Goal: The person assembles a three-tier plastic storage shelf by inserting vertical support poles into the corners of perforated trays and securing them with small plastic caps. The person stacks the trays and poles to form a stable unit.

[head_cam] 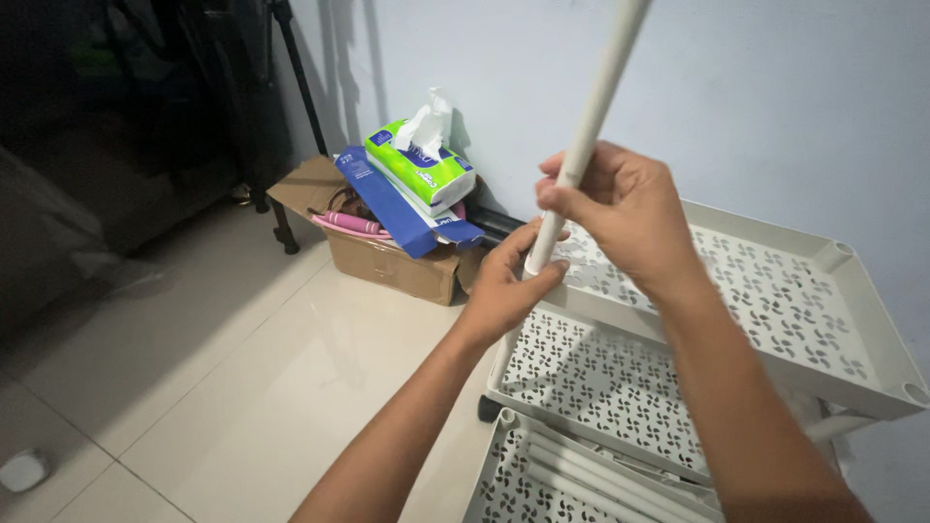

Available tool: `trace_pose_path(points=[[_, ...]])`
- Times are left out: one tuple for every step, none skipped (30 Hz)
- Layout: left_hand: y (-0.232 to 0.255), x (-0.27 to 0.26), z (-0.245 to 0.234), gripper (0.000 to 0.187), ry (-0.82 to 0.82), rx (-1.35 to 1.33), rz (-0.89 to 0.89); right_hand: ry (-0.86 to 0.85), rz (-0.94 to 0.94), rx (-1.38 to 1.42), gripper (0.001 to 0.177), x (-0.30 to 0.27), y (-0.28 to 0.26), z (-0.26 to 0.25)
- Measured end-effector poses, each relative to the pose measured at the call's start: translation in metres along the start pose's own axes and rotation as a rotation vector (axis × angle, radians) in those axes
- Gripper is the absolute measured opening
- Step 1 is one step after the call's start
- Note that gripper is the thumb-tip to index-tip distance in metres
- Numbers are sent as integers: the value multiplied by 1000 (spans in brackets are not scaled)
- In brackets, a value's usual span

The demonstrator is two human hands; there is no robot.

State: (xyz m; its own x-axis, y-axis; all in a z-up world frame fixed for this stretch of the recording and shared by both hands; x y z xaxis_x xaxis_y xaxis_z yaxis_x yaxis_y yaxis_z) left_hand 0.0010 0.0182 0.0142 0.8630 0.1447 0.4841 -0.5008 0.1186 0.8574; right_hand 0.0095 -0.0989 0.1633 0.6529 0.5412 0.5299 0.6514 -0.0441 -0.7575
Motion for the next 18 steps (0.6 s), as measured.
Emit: trace_pose_path(points=[[-1, -1, 1, 40, 11, 36, 42, 58, 20, -70, 32, 0, 7, 2], [-1, -2, 1, 36, 25, 73, 85, 113, 39, -139, 34, -2, 12, 1], [0, -2, 1, 39, 9, 73, 75, 83, 39, -154, 39, -2, 16, 1], [2, -2, 0, 43, -7, 77, 65, 53, 38, -168, 44, -4, 19, 3], [4, -2, -2, 46, -22, 80, 56, 23, 37, -181, 50, -5, 19, 4], [6, -2, -3, 48, -19, 112, 4, -46, 47, -156, 49, -7, 18, 6], [7, -3, -4, 50, -16, 143, -47, -115, 56, -130, 49, -9, 15, 7], [7, -4, -3, 53, -13, 170, -100, -184, 68, -108, 48, -12, 10, 9], [6, -5, -3, 53, -1, 159, -53, -81, 52, -94, 45, -12, 4, 8], [5, -5, -2, 54, 10, 146, -7, 24, 37, -80, 42, -12, -2, 8], [4, -3, -1, 54, 20, 133, 39, 128, 22, -66, 40, -12, -7, 7], [1, -4, -1, 49, 17, 153, 79, 204, -3, -76, 43, -9, -13, -4], [-2, -3, -1, 43, 14, 173, 120, 279, -28, -86, 47, -5, -19, -18], [-3, -2, -1, 38, 8, 196, 161, 242, -89, -238, 39, -1, -23, -32], [-5, -2, -1, 38, 7, 184, 161, 203, -150, -389, 32, 1, -24, -47], [-5, -1, -1, 38, 4, 175, 162, 136, -218, -647, 26, -2, -21, -61], [-5, -1, 0, 39, 1, 167, 163, 65, -284, -904, 20, -7, -16, -77], [-6, -1, 0, 39, -2, 127, 96, -14, -349, -1161, 16, -12, -9, -89]])
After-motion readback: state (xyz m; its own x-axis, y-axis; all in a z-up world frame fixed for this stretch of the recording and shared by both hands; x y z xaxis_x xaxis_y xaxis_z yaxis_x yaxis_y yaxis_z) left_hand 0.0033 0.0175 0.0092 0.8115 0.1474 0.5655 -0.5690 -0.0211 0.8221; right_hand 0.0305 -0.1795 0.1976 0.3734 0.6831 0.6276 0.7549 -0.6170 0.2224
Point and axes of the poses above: each hand's wrist, its own x-axis towards the middle knuckle, its own z-axis out of the palm, y = z × x, the point moved 1 cm from there along x, towards the middle knuckle, and after that the axes turned 6 degrees about -z, right-handed, at the moved point
